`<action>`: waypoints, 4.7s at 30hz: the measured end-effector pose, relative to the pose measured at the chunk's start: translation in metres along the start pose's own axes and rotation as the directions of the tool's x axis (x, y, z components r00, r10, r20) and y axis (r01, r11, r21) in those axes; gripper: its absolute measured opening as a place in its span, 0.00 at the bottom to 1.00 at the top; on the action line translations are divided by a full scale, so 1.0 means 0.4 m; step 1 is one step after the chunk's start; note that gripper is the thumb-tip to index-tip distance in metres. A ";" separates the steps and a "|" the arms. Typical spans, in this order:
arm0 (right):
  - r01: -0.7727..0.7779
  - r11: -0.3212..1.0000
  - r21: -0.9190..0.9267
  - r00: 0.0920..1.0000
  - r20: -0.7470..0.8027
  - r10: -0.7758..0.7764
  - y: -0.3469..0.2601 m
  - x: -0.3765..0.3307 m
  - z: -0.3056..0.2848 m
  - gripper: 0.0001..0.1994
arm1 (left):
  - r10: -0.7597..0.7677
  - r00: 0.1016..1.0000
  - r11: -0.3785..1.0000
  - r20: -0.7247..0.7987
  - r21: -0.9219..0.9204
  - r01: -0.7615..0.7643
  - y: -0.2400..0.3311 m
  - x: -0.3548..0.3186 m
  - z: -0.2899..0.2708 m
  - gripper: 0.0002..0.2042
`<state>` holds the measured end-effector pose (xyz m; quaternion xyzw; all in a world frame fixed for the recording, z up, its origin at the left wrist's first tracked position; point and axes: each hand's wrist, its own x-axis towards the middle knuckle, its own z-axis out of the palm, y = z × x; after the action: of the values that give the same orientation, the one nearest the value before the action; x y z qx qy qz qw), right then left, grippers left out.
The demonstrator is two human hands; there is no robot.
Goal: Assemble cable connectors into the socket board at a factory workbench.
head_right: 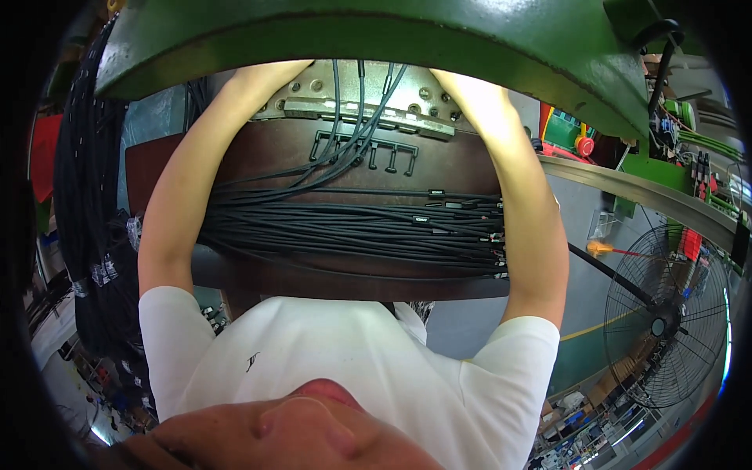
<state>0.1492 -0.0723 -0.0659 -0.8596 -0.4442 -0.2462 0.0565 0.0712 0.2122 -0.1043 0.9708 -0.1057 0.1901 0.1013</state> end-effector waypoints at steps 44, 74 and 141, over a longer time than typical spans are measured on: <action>-0.027 0.987 0.161 0.996 0.084 0.014 0.001 0.003 0.004 0.13 | -0.095 0.993 0.991 -0.075 -0.105 0.086 0.048 0.004 -0.003 0.18; -0.205 0.832 0.516 0.972 0.006 0.236 -0.105 -0.120 -0.287 0.18 | -0.388 0.899 0.583 0.202 -0.701 0.410 0.246 -0.162 -0.323 0.24; -0.325 0.897 0.299 0.926 -0.090 0.366 -0.396 -0.631 -0.344 0.10 | 0.234 0.972 0.935 0.033 -0.281 -0.216 0.327 -0.346 -0.350 0.13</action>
<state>-0.1498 -0.2067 -0.0845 -0.8882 -0.3091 -0.2285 0.2517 -0.1346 0.1433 -0.0107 0.9345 -0.2446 0.1519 0.2094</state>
